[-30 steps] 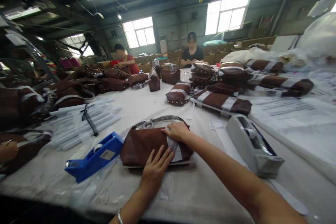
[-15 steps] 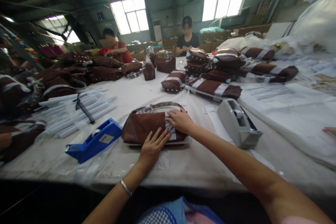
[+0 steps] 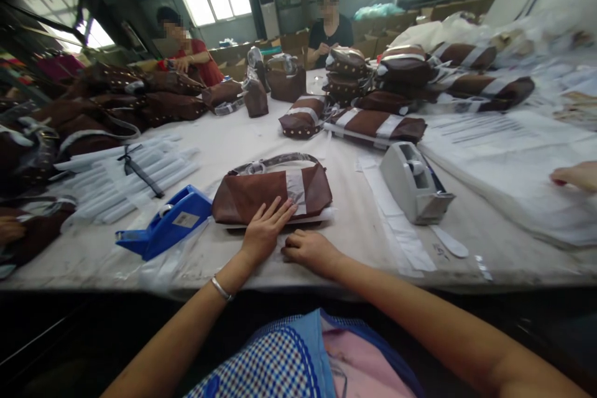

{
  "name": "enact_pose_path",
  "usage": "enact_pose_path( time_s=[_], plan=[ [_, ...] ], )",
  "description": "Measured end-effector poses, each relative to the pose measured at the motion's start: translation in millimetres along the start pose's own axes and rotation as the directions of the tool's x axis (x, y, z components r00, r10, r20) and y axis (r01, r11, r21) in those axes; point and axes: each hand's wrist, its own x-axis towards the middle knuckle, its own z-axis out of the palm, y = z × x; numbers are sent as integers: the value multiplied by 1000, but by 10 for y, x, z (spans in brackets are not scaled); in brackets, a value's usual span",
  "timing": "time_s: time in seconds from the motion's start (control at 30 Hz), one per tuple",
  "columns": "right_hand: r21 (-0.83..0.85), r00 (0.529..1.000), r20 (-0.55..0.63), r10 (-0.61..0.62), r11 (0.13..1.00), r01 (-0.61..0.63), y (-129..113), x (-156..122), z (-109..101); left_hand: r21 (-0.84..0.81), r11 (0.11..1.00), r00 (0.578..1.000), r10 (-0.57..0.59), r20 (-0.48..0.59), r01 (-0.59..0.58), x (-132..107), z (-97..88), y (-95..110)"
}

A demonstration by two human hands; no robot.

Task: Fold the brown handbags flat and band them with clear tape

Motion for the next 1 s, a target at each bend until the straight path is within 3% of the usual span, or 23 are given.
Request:
enact_pose_path(
  time_s=[0.17, 0.43, 0.53, 0.63, 0.87, 1.0],
  plan=[
    [-52, 996, -90, 23, 998, -28, -42, -210, -103, 5, 1000, 1000, 17, 1, -17, 0, -11, -20],
    [145, 966, -129, 224, 968, -205, -105, -508, -269, 24, 1000, 1000, -2, -17, 2, -14, 12, -1],
    [204, 965, -186, 183, 968, -144, -77, -476, -250, 41, 999, 999, 10, -35, -9, -32, 28, -18],
    [233, 976, -170, 137, 968, -95, -33, -436, -242, 52, 999, 998, 17, -58, -14, -47, 52, -35],
    [-36, 982, -181, 60, 997, -68, 29, -365, -292, 87, 995, 991, 49, -123, -38, -52, 85, -27],
    [14, 974, -224, 14, 1000, -11, 22, -277, -460, 108, 993, 987, 60, -149, -44, -57, 98, -17]
  ],
)
